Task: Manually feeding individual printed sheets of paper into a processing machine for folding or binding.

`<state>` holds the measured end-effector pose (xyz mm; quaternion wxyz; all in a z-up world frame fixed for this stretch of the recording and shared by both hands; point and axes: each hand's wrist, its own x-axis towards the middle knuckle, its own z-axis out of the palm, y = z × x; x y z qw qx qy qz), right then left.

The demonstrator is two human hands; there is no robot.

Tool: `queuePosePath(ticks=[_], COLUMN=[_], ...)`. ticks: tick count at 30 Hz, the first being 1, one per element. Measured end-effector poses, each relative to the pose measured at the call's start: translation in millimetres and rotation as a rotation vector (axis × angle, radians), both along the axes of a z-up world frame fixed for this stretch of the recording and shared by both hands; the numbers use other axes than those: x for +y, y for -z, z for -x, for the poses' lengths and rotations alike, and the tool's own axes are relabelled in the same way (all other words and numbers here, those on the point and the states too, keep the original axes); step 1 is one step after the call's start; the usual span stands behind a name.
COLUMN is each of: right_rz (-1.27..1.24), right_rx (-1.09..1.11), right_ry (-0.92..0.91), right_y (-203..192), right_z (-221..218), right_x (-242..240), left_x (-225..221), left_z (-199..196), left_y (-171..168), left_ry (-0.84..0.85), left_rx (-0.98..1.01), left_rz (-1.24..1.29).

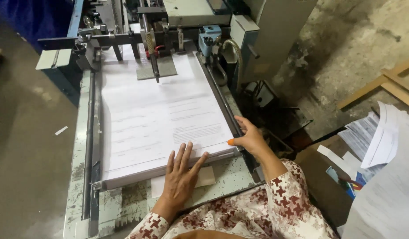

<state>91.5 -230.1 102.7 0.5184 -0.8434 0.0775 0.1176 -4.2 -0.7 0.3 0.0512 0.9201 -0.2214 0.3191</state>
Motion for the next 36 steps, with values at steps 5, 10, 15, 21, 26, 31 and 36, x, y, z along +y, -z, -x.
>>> queuePosePath(ticks=[5,10,15,21,26,31,36], right_rz=[0.013,-0.016,-0.015,-0.012,-0.056,-0.098,-0.073], right_rx=[-0.106,-0.121,0.028,-0.058,-0.007,-0.005,-0.104], right_ry=[0.043,0.039,0.015,0.083,0.054,0.016,0.105], right_y=[20.7,9.7,-12.4,13.7,5.1,8.3,27.9], right_z=[-7.2,1.7,17.5,3.8,9.9,8.5,-2.3], right_x=[0.9,2.6,4.6,5.5,0.2,-2.0,2.6], left_x=[1.9,1.3,-1.7,-0.6,-0.8,-0.1,0.0], left_z=[4.0,4.8,3.6,4.9,3.2,2.7,5.2], left_y=[-7.2,-7.5,-1.3,-4.9,-2.8,-3.6,-12.7], left_ry=[0.050,0.043,0.005,0.018,0.015,0.043,0.037], left_rx=[0.073,0.121,0.057,0.085,0.070,0.053,0.136], left_rz=[0.062,0.062,0.036,0.045,0.064,0.068,0.071])
